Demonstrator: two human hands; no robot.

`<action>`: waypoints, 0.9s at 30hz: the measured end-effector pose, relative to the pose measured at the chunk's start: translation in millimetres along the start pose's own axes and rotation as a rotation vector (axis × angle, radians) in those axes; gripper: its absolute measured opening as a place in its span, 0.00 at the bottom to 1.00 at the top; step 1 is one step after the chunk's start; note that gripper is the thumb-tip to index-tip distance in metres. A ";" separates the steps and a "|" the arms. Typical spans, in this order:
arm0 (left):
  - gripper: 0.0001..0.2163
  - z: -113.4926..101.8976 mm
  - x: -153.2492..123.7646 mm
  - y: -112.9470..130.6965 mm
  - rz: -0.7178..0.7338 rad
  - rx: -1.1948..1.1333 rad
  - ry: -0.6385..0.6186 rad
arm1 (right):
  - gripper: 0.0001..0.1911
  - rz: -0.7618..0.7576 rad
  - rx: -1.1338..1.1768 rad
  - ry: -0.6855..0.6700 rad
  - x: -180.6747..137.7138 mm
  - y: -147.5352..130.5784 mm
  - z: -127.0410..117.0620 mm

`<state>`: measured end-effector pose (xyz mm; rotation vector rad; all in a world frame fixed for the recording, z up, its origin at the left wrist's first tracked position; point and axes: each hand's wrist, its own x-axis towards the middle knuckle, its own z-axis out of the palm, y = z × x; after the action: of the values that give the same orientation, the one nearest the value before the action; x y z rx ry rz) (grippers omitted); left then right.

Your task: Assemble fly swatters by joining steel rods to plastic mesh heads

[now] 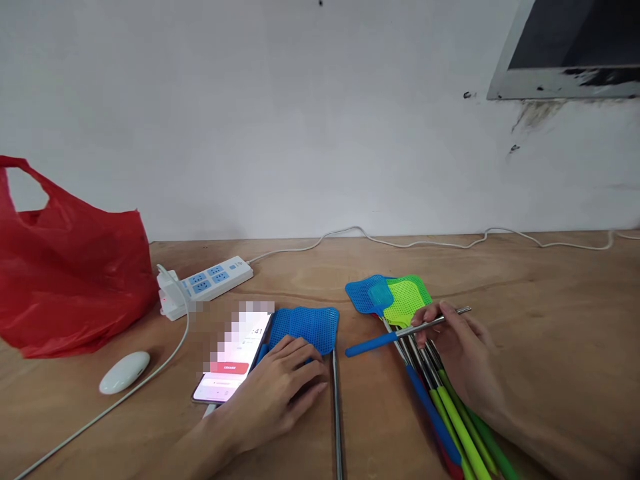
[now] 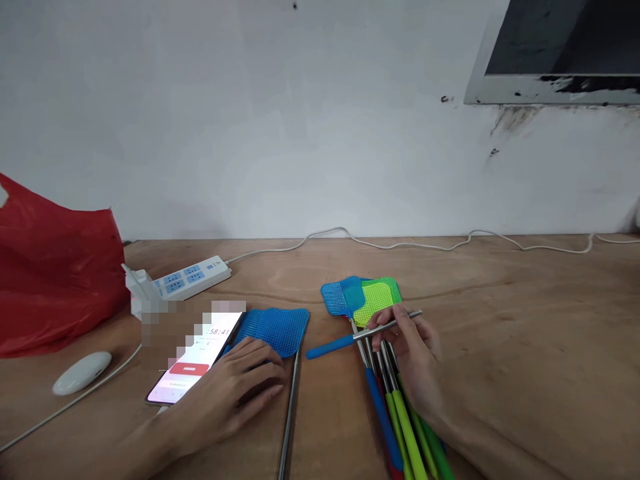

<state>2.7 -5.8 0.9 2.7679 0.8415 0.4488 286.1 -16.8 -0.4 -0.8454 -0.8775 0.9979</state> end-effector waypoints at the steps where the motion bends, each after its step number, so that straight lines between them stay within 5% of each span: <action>1: 0.07 -0.1 -0.6 0.2 0.023 -0.008 0.013 | 0.16 0.021 0.017 0.015 0.4 -1.4 0.5; 4: 0.08 -1.1 -3.0 0.8 0.057 -0.035 0.058 | 0.15 0.113 0.058 -0.013 0.9 -5.8 1.5; 9: 0.09 -4.7 -6.6 2.5 -0.017 -0.197 0.114 | 0.15 0.339 0.057 -0.281 -3.6 -8.9 4.7; 14: 0.08 -2.1 -8.8 7.9 -0.113 -0.257 0.026 | 0.15 0.382 -0.025 -0.486 -11.8 -4.2 9.2; 21: 0.08 7.1 -12.4 7.3 -0.155 -0.090 0.074 | 0.18 0.248 -0.304 -0.304 -7.7 6.9 5.1; 27: 0.07 5.5 -10.7 5.7 -0.154 -0.038 0.105 | 0.17 0.210 -0.337 -0.320 -8.1 7.5 3.2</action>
<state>-1.1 -17.1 -4.9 2.6399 1.0501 0.5791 278.4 -21.5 -7.6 -1.0973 -1.2735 1.2083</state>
